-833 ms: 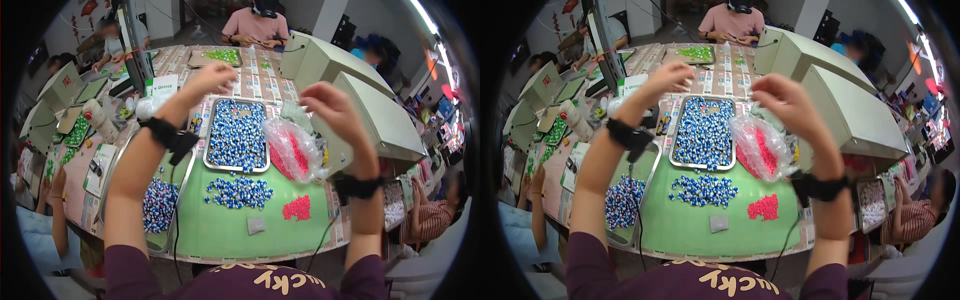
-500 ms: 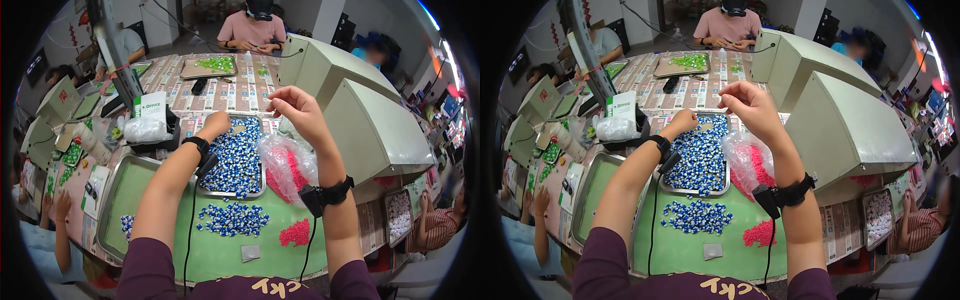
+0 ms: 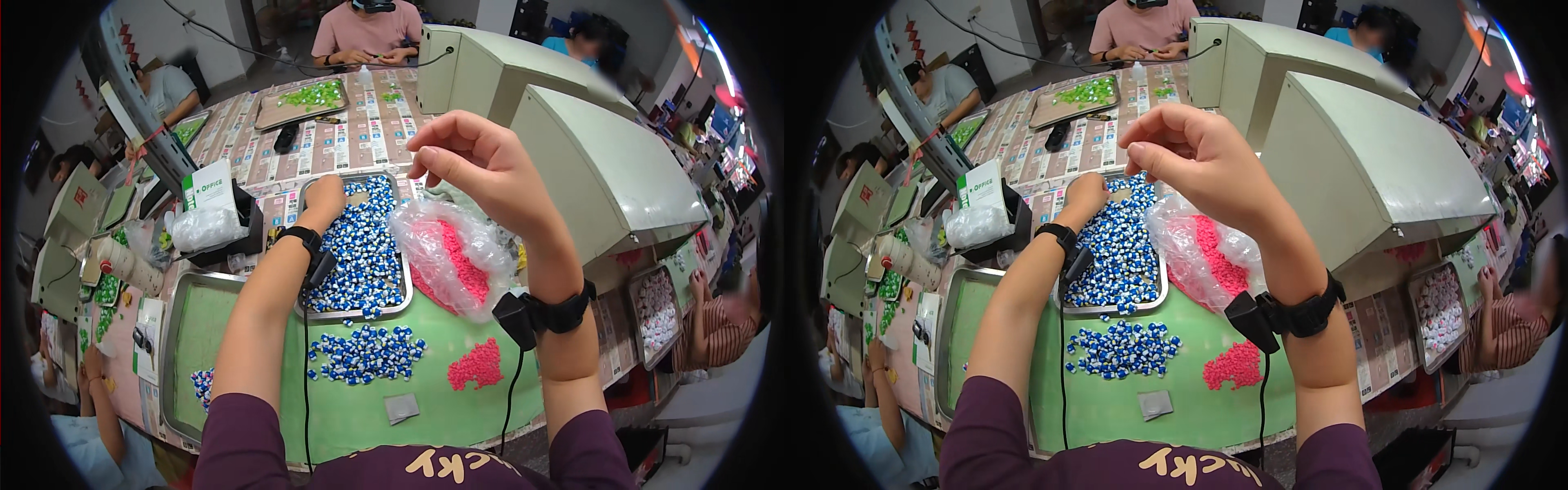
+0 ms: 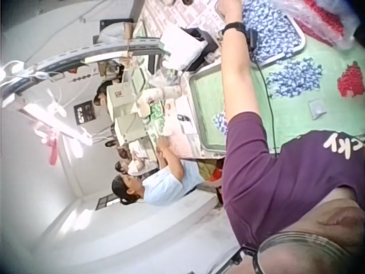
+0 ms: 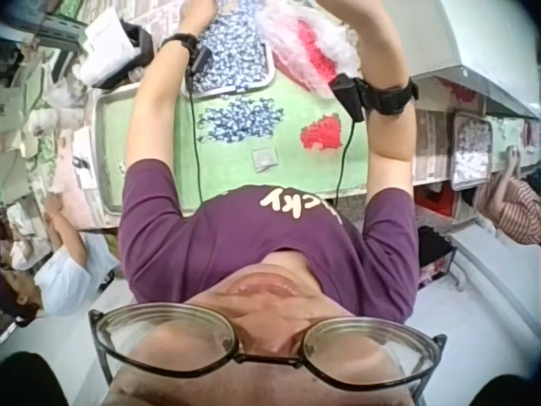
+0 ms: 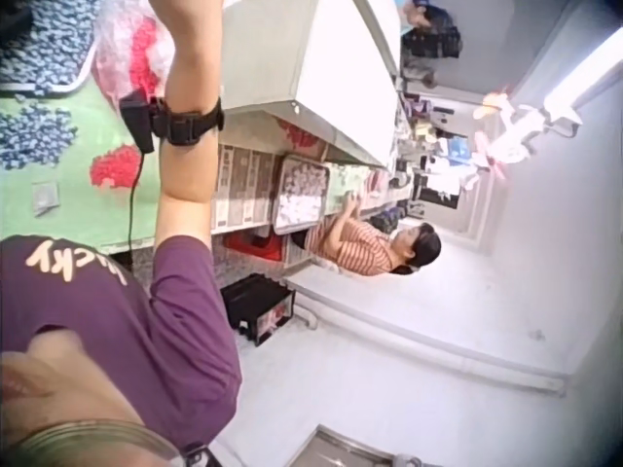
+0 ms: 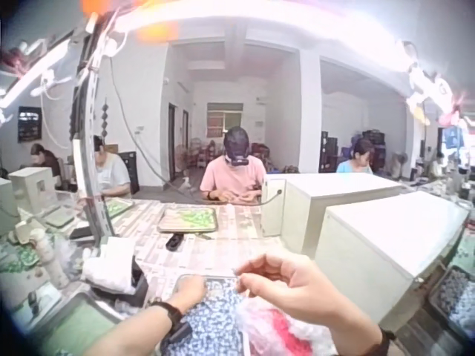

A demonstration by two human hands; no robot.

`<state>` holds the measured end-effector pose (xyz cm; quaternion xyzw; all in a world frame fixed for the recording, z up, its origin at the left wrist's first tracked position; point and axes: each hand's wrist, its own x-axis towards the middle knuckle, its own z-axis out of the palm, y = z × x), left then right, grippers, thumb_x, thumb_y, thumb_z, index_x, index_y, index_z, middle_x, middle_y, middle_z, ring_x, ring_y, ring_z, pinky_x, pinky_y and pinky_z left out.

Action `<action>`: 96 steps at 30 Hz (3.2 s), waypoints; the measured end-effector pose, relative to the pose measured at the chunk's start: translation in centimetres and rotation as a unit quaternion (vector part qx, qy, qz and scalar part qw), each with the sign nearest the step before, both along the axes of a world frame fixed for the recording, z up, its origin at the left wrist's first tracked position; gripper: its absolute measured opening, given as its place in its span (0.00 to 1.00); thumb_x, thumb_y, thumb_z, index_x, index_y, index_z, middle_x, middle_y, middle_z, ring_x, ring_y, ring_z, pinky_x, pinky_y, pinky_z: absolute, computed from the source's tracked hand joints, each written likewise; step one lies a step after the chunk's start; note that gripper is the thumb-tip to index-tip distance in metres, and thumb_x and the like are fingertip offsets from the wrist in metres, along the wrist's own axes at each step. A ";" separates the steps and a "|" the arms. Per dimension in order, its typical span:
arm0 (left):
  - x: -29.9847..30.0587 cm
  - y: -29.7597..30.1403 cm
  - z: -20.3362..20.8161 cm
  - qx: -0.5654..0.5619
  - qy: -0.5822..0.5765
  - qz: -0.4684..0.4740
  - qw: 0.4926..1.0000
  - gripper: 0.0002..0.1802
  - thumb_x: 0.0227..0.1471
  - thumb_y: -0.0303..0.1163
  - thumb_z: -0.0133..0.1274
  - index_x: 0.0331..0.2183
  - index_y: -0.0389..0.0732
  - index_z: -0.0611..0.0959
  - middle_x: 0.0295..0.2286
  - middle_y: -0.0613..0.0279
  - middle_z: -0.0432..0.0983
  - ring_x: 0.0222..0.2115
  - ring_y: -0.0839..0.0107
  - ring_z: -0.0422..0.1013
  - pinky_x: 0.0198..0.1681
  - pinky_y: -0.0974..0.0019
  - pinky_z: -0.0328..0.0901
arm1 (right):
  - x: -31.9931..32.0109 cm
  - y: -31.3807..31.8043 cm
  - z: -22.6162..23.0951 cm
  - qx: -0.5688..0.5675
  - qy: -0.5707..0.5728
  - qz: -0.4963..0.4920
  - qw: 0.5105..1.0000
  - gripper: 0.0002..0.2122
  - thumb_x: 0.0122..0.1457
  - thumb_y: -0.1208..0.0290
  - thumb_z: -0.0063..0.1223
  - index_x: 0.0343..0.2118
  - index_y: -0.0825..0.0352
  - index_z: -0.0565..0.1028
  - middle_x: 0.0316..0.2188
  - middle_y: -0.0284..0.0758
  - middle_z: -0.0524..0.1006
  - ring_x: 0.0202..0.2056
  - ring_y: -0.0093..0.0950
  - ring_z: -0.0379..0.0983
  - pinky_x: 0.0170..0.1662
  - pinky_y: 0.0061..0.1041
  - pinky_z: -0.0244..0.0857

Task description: The person sits at a table and assembles small blue and white capsule-shaped candies by inserting pink cylindrical pieces into them. They pick up a capsule from a tray, insert a pink piece, and place the finished item into a separate tray. The process is repeated continuously throughout the clip.

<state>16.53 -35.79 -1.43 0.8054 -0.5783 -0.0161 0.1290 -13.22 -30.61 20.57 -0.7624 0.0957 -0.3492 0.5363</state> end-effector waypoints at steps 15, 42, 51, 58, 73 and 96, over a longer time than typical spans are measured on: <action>-12.5 14.2 16.8 0.065 0.689 -0.249 0.677 0.11 0.54 0.34 0.57 0.35 0.37 0.79 0.30 0.70 0.74 0.25 0.83 0.67 0.29 0.79 0.61 | -2.7 5.1 -5.2 -0.221 -0.019 -0.158 0.962 0.08 0.52 0.76 0.56 0.36 0.69 0.74 0.28 0.38 0.71 0.31 0.33 0.71 0.33 0.29 0.67; -0.5 10.1 9.6 -0.101 0.373 -0.050 0.921 0.14 0.54 0.37 0.55 0.38 0.38 0.80 0.32 0.65 0.78 0.33 0.76 0.72 0.37 0.71 0.67 | -31.5 -0.7 -10.5 -0.181 0.505 -0.423 0.730 0.21 0.54 0.60 0.58 0.47 0.68 0.73 0.42 0.52 0.75 0.44 0.47 0.73 0.44 0.37 0.68; 7.4 3.3 -2.8 -0.232 0.063 -0.146 0.960 0.27 0.53 0.49 0.54 0.46 0.36 0.78 0.47 0.47 0.72 0.51 0.52 0.65 0.56 0.55 0.57 | -9.3 6.4 -4.3 -0.057 0.313 0.092 0.944 0.20 0.58 0.61 0.57 0.48 0.70 0.73 0.38 0.38 0.77 0.39 0.26 0.75 0.42 0.26 0.69; 2.7 1.9 -4.1 -0.203 0.062 -0.132 0.968 0.29 0.56 0.53 0.48 0.47 0.36 0.78 0.47 0.47 0.72 0.51 0.52 0.64 0.57 0.52 0.55 | 8.6 -2.8 -16.0 0.204 0.117 -0.134 0.963 0.27 0.58 0.59 0.56 0.56 0.69 0.63 0.50 0.39 0.72 0.46 0.28 0.71 0.44 0.27 0.68; -1.5 10.5 -1.9 -0.141 0.261 -0.196 0.935 0.18 0.61 0.40 0.43 0.44 0.38 0.77 0.42 0.53 0.73 0.47 0.56 0.67 0.53 0.58 0.58 | 10.5 -2.8 -23.0 -0.195 0.262 -0.189 0.926 0.19 0.54 0.59 0.55 0.44 0.66 0.76 0.41 0.44 0.76 0.47 0.43 0.69 0.52 0.38 0.62; -6.0 15.1 -1.0 -0.116 0.120 0.042 0.985 0.27 0.57 0.51 0.45 0.48 0.40 0.74 0.47 0.48 0.68 0.49 0.48 0.65 0.51 0.45 0.57 | 10.6 -3.0 -23.8 -0.203 0.301 -0.152 0.919 0.24 0.57 0.51 0.50 0.48 0.65 0.73 0.47 0.49 0.72 0.47 0.46 0.71 0.50 0.39 0.64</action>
